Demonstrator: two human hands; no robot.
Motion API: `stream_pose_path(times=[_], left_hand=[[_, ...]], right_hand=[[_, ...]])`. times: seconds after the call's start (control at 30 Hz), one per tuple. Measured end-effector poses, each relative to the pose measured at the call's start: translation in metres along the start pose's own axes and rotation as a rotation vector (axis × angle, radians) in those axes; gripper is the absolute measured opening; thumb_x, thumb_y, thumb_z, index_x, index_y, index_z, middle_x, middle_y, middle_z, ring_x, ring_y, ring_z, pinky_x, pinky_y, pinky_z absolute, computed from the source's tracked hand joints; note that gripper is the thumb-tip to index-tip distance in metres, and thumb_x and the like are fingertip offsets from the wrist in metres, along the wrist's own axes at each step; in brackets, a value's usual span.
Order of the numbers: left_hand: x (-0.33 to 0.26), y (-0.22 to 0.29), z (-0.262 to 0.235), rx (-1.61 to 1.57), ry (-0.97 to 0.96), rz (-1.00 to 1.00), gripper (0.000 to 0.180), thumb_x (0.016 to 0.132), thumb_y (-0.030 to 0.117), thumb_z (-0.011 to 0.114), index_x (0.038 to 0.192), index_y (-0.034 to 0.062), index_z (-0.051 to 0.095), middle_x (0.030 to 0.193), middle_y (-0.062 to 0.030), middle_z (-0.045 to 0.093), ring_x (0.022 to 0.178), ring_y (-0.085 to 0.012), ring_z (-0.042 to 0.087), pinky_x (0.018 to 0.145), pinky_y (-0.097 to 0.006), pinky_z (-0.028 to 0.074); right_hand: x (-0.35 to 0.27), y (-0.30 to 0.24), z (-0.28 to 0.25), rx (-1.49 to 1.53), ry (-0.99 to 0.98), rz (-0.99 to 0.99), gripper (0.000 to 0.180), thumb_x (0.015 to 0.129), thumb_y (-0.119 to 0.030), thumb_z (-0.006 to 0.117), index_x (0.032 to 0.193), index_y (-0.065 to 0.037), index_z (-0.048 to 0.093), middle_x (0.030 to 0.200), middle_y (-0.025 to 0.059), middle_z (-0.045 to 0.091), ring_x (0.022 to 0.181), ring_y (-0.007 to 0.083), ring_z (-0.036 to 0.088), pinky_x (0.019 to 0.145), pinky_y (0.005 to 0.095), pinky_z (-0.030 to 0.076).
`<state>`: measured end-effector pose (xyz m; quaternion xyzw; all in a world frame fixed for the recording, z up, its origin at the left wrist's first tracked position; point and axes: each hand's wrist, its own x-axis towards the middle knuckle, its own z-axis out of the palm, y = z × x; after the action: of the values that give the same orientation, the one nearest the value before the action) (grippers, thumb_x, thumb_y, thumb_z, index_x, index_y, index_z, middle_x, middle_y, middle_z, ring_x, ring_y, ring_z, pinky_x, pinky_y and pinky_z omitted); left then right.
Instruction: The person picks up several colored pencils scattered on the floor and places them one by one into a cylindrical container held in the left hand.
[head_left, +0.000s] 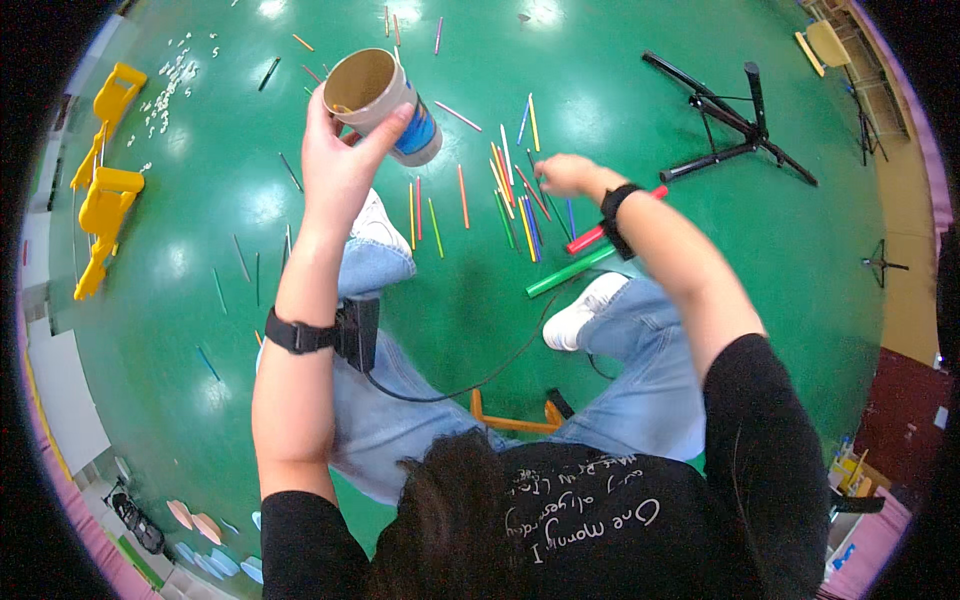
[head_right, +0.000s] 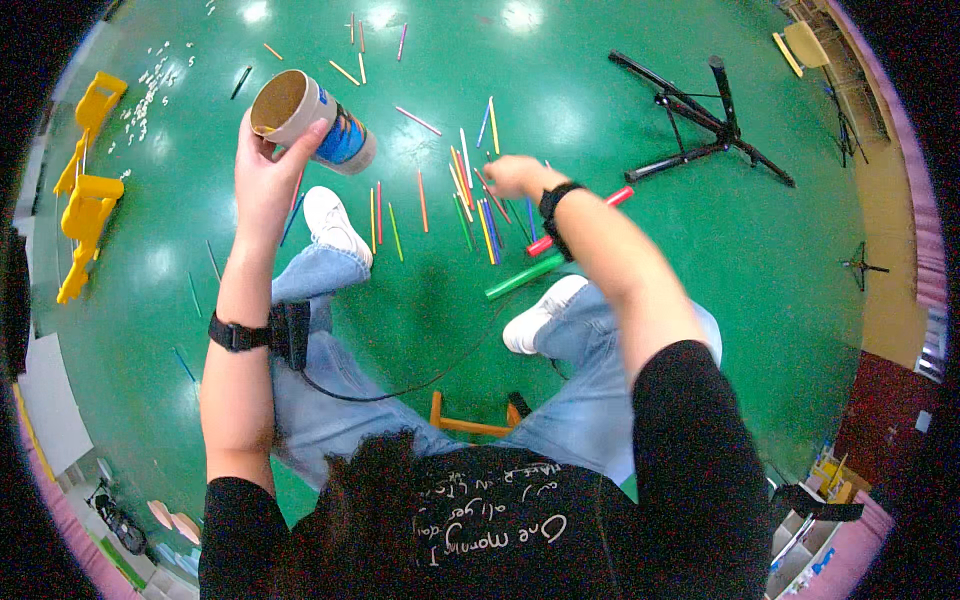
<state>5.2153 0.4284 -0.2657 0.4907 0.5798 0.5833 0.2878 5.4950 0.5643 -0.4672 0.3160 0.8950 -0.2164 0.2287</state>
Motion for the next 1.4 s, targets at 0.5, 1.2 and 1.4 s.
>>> stream_pose_path(times=[0.5, 1.2, 1.4], left_hand=[[0.004, -0.011, 0.038, 0.088, -0.084, -0.194, 0.059, 0.074, 0.014, 0.076, 0.123, 0.0035, 0.044, 0.114, -0.009, 0.057, 0.105, -0.0187, 0.057, 0.093, -0.034, 0.044], [0.008, 0.002, 0.062, 0.08, -0.144, -0.064, 0.063, 0.071, 0.021, 0.078, 0.123, 0.005, 0.046, 0.111, -0.0073, 0.059, 0.104, -0.0178, 0.057, 0.089, -0.035, 0.046], [0.003, 0.021, 0.112, 0.088, -0.331, 0.072, 0.062, 0.071, 0.019, 0.078, 0.122, 0.0043, 0.047, 0.114, -0.008, 0.059, 0.107, -0.0162, 0.056, 0.092, -0.033, 0.045]], right_hand=[[0.046, -0.029, 0.19, 0.542, 0.36, 0.827, 0.051, 0.073, -0.02, 0.071, 0.113, -0.002, 0.045, 0.115, 0.0174, 0.05, 0.111, 0.0338, 0.05, 0.089, 0.0439, 0.047], [0.06, 0.001, 0.228, 0.744, 0.377, 0.433, 0.032, 0.085, -0.007, 0.047, 0.113, 0.004, 0.038, 0.091, 0.0257, 0.06, 0.078, 0.0402, 0.061, 0.073, 0.0511, 0.045], [0.016, 0.074, 0.057, 0.988, 1.026, 0.493, 0.031, 0.084, -0.01, 0.054, 0.109, -0.001, 0.039, 0.077, 0.0191, 0.058, 0.065, 0.0322, 0.06, 0.056, 0.0423, 0.048]])
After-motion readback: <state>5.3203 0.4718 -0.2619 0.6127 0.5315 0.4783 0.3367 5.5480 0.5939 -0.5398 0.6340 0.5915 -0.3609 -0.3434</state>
